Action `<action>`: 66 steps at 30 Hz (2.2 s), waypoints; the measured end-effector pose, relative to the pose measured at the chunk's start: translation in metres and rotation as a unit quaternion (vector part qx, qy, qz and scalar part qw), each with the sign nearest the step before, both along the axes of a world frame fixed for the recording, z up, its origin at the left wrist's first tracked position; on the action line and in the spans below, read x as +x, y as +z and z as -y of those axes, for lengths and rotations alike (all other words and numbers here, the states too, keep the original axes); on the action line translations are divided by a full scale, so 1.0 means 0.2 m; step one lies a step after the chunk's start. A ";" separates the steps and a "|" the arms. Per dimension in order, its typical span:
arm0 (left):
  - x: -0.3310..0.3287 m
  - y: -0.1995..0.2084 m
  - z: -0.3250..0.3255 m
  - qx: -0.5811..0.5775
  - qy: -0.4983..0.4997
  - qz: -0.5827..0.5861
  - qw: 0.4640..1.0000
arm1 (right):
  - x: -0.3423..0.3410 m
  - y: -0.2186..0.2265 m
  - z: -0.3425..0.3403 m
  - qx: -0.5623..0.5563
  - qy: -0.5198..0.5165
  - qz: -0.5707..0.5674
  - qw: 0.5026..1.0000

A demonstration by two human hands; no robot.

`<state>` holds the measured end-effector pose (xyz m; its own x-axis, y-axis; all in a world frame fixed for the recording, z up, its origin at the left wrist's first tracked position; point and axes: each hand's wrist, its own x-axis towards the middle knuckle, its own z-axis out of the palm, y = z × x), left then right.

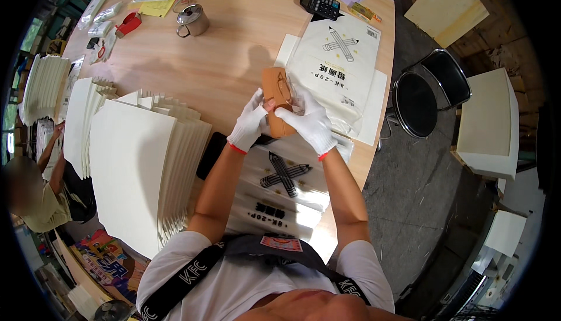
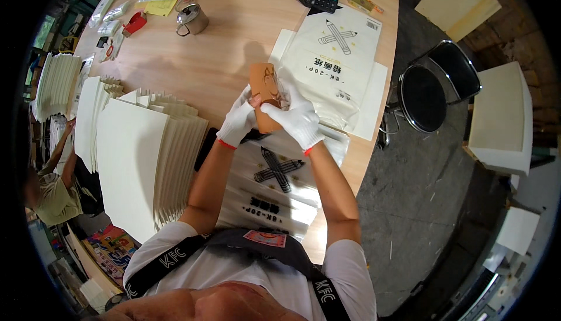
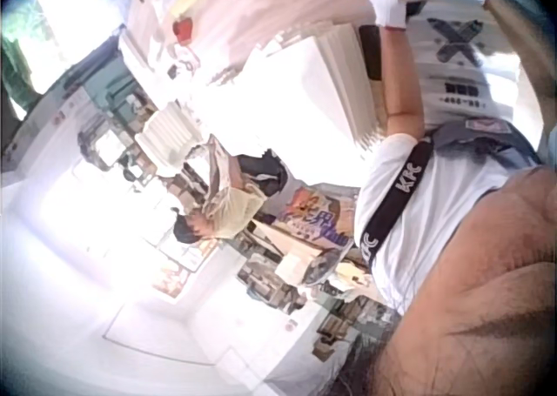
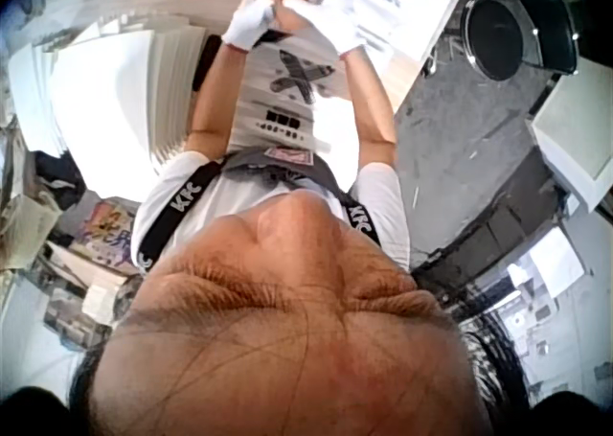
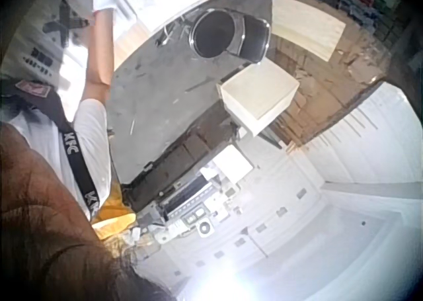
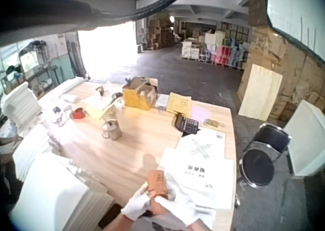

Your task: The person stacks white paper sheets on a table, places them into clear plastic packaging, and seals the packages using a handheld heat sealer. The person repeats this process for multiple stacks of paper.

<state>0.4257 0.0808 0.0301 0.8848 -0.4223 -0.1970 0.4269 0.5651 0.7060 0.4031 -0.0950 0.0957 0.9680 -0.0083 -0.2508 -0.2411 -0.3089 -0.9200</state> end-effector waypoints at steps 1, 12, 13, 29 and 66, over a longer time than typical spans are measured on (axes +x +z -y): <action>-0.01 -0.02 0.00 -0.039 0.002 0.007 0.999 | 0.00 -0.01 0.02 0.023 -0.006 -0.016 1.000; -0.09 0.06 0.10 -0.005 -0.037 0.002 0.999 | -0.05 0.05 0.08 -0.146 0.071 0.010 0.987; -0.10 0.05 0.09 -0.030 -0.028 -0.030 0.999 | -0.05 0.07 0.09 -0.144 0.068 -0.012 0.987; -0.22 0.05 0.32 -0.126 0.107 -0.059 0.985 | 0.01 -0.08 0.06 -0.303 0.008 0.266 0.915; 0.62 0.06 0.01 0.756 0.320 0.289 0.493 | -0.17 -0.36 0.43 -0.264 0.005 0.236 0.935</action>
